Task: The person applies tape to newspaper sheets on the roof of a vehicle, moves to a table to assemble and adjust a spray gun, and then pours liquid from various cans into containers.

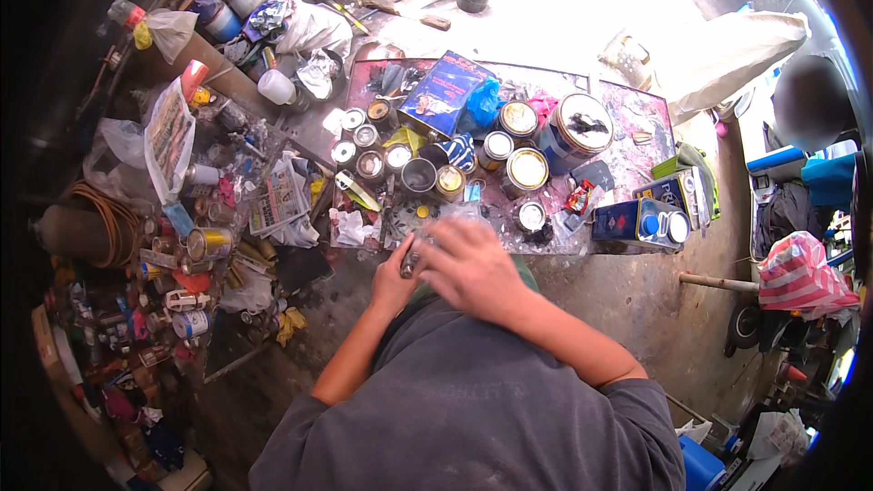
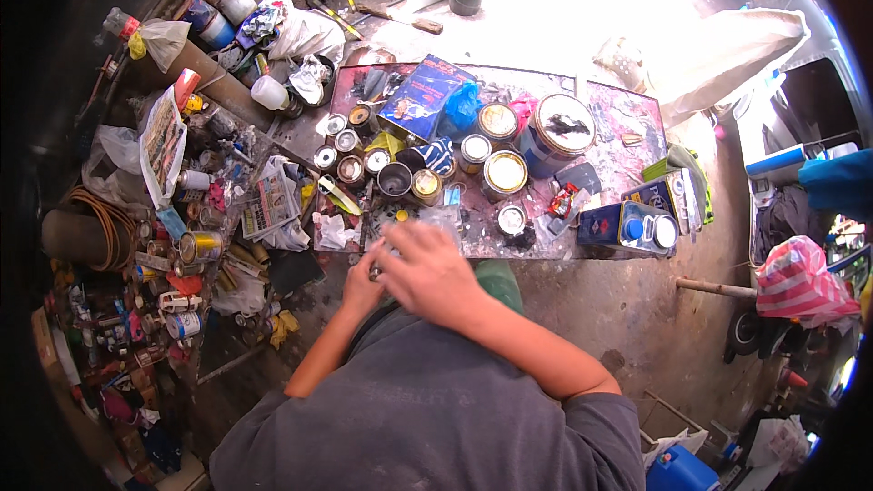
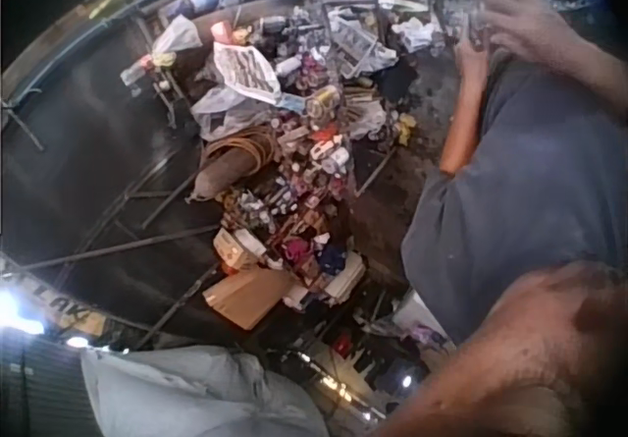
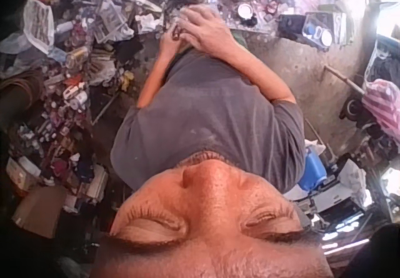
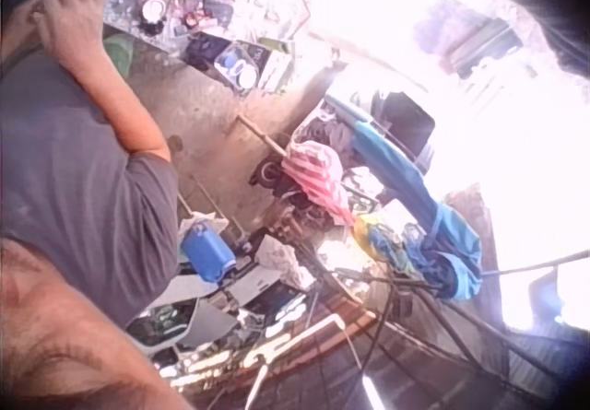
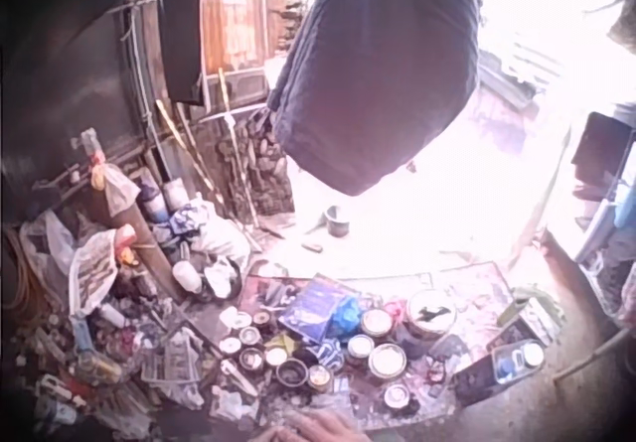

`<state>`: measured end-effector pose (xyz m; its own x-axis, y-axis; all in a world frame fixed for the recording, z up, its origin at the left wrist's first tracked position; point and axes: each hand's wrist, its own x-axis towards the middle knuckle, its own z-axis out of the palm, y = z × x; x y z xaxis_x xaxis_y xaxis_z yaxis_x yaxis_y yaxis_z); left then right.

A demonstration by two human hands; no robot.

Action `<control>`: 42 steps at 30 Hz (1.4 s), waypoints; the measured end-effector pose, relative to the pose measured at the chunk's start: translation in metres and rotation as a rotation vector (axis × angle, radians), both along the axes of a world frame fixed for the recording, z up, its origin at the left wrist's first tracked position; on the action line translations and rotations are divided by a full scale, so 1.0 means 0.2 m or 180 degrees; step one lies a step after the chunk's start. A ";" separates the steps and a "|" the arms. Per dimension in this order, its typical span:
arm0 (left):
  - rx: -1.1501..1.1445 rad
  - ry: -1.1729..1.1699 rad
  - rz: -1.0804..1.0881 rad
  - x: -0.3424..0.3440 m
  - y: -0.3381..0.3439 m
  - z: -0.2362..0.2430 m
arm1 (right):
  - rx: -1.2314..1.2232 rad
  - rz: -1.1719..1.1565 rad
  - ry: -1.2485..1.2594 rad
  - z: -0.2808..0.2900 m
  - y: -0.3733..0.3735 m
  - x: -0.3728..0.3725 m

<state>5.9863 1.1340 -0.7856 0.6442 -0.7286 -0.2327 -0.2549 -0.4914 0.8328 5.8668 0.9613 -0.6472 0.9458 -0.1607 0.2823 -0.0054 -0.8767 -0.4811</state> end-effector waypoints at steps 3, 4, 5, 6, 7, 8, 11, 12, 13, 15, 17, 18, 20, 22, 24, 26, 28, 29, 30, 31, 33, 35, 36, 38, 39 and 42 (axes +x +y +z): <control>-0.0021 -0.0023 -0.0011 -0.07 0.02 0.03 | -0.0518 -0.0505 0.0286 -0.07 -0.07 -0.03; -0.0100 0.0038 -0.0030 -0.08 0.01 0.04 | -0.0247 -0.0576 0.0284 -0.11 -0.07 -0.07; -0.0166 0.0111 -0.0036 -0.10 0.00 0.05 | 0.0035 -0.0633 0.0296 -0.13 -0.06 -0.09; -0.0232 0.0184 -0.0043 -0.11 0.00 0.06 | 0.0317 -0.0690 0.0308 -0.14 -0.05 -0.12; -0.0128 0.0211 -0.0176 -0.10 -0.01 0.08 | 0.0382 -0.0699 0.0282 -0.14 -0.05 -0.14; -0.0175 0.0252 -0.0271 -0.09 0.00 0.07 | 0.0432 -0.0595 0.0284 -0.15 -0.04 -0.16; -0.0307 0.0376 -0.0460 -0.09 0.01 0.04 | 0.0646 -0.0345 0.0120 -0.15 -0.05 -0.19; -0.0341 0.0420 -0.0453 -0.10 0.01 0.05 | 0.0763 -0.0296 -0.0048 -0.14 -0.07 -0.20; -0.0376 0.0465 -0.0446 -0.11 0.00 0.05 | 0.0879 -0.0246 -0.0216 -0.13 -0.09 -0.20; -0.0500 0.0289 -0.0452 -0.11 -0.01 0.04 | 0.2335 -0.0499 -0.0655 -0.14 -0.12 -0.23; -0.0568 0.0199 -0.0387 -0.11 -0.03 0.04 | 0.3783 -0.0819 -0.1094 -0.19 -0.17 -0.26; -0.0600 0.0194 -0.0321 -0.11 -0.04 0.05 | 0.4353 -0.0982 -0.1317 -0.21 -0.21 -0.27; -0.0658 0.0177 -0.0199 -0.09 -0.05 0.07 | 0.4518 -0.1265 -0.1499 -0.25 -0.25 -0.34; -0.0715 0.0466 -0.0010 -0.05 -0.03 0.03 | 0.4680 -0.1578 -0.1496 -0.30 -0.26 -0.42; -0.0966 0.0778 0.0175 0.01 -0.01 -0.02 | 0.4654 -0.1797 -0.1391 -0.35 -0.24 -0.50; -0.1000 0.0736 0.0271 0.10 0.03 -0.05 | 0.4673 -0.2020 -0.1256 -0.40 -0.22 -0.57; -0.1129 0.0642 0.0385 0.21 0.09 -0.09 | 0.4713 -0.2112 -0.1154 -0.44 -0.20 -0.60; -0.1254 0.0128 0.0400 0.28 0.12 -0.14 | 0.4704 -0.2165 -0.1081 -0.45 -0.18 -0.60; -0.1064 0.0400 0.0609 0.32 0.14 -0.14 | 0.4677 -0.2230 -0.1014 -0.46 -0.18 -0.61; -0.0869 0.0670 0.0827 0.37 0.17 -0.14 | 0.4811 -0.2225 -0.0984 -0.49 -0.17 -0.61; -0.0471 0.0205 0.0967 0.42 0.13 -0.09 | 0.4648 -0.2192 -0.0702 -0.52 -0.16 -0.60; -0.0147 -0.0319 0.0930 0.45 0.09 -0.02 | 0.4651 -0.2226 -0.0542 -0.49 -0.16 -0.57; 0.0045 -0.0453 0.0951 0.46 0.08 -0.02 | 0.4505 -0.2161 -0.0511 -0.50 -0.16 -0.57; 0.0428 -0.0730 0.0998 0.49 0.06 -0.02 | 0.4215 -0.2021 -0.0448 -0.53 -0.16 -0.56; 0.0497 -0.0912 0.1004 0.49 0.05 -0.01 | 0.4208 -0.2036 -0.0514 -0.53 -0.16 -0.55; 0.0814 -0.1053 0.0926 0.50 -0.02 0.05 | 0.3879 -0.2031 -0.0518 -0.58 -0.17 -0.55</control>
